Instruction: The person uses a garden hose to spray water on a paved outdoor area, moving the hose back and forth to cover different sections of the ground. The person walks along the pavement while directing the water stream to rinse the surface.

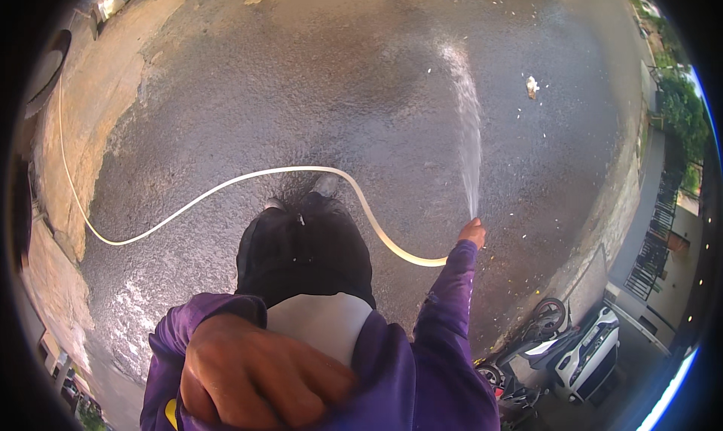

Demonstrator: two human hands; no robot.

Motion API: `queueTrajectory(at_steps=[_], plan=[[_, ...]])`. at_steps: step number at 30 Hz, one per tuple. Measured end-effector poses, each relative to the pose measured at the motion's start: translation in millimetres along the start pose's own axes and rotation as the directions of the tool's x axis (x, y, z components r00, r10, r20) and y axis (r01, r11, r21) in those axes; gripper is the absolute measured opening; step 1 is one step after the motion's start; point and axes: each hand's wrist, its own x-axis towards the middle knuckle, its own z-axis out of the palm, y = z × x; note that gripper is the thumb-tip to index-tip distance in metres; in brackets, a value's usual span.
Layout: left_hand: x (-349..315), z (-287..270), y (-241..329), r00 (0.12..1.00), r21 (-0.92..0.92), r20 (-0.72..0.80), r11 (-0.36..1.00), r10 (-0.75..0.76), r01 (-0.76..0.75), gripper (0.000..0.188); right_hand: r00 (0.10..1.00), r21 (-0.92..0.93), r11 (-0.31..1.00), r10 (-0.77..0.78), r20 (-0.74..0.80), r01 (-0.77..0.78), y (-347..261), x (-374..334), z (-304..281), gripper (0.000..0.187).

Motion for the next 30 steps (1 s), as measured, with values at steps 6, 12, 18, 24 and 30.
queueTrajectory(at_steps=[6, 12, 18, 24, 30], plan=[[-31, -11, -15, 0.985, -0.045, 0.078, 0.987, 0.156, -0.153, 0.026, 0.996, 0.012, 0.999, -0.039, 0.084, 0.039, -4, -38, 2, 0.031], [-51, 26, -10, 0.976, 0.127, -0.219, 0.992, 0.016, 0.012, 0.035, 0.997, 0.204, 0.977, 0.073, -0.012, -0.069, -3, -49, -13, 0.038], [-48, 29, -15, 0.992, 0.12, -0.103, 0.991, 0.077, -0.065, 0.036, 0.998, 0.226, 0.973, 0.051, -0.032, -0.042, -12, -61, -37, 0.034], [-74, 59, -3, 0.891, 0.224, -0.443, 0.975, 0.095, 0.008, 0.034, 1.0, 0.109, 0.994, 0.008, 0.026, -0.011, 21, -80, 16, 0.031], [-81, 17, 17, 0.989, 0.394, 0.146, 0.918, -0.011, -0.048, 0.036, 0.993, 0.167, 0.986, -0.001, 0.118, -0.019, 18, -122, 16, 0.034]])
